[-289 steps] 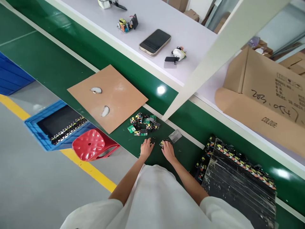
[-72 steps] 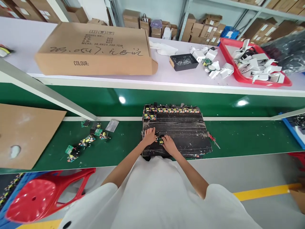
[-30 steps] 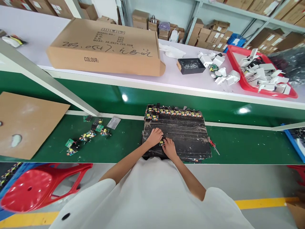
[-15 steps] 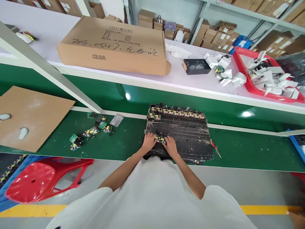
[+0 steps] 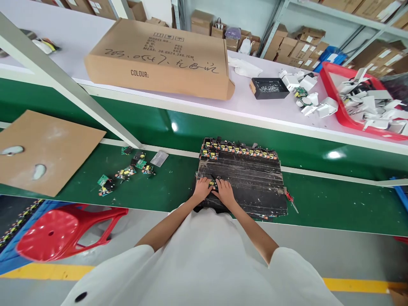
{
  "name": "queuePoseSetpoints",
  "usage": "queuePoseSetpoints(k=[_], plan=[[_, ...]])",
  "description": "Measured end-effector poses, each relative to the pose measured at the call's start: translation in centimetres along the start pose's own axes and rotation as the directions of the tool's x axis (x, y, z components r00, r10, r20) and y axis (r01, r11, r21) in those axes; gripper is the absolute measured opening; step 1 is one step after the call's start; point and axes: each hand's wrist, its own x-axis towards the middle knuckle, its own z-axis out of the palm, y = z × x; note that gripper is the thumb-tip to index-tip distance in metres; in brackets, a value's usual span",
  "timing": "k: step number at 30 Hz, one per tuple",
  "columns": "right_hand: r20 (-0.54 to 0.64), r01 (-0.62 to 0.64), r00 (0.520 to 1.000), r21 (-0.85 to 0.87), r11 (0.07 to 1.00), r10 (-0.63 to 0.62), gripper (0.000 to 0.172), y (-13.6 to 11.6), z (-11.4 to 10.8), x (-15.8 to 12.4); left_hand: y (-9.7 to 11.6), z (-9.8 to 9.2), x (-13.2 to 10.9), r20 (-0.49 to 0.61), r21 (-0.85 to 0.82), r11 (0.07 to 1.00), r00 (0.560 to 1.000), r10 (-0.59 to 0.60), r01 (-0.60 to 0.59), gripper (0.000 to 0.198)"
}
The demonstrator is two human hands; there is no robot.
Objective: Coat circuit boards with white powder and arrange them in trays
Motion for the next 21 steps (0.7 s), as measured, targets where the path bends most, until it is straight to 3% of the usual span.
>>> queuePoseSetpoints(k=[7, 14, 21], plan=[[-0.006, 0.003, 1.000, -0.074, 0.997, -0.003, 0.051, -0.7, 1.1, 0.3, 0.1, 0.5, 0.1, -0.033, -0.057, 0.998, 0.999, -0.026, 0.024, 0.026], [0.071, 0.246, 0.968, -0.063, 0.967, -0.242, 0.036, 1.7, 0.7, 1.4, -0.4, 0.6, -0.2, -0.054, -0.116, 0.993, 0.999, -0.001, -0.006, 0.021], [0.068, 0.313, 0.949, -0.075, 0.947, -0.308, 0.028, 2.1, 0.6, 1.9, -0.9, 0.6, -0.3, -0.065, -0.178, 0.984, 0.998, -0.005, -0.006, 0.023]])
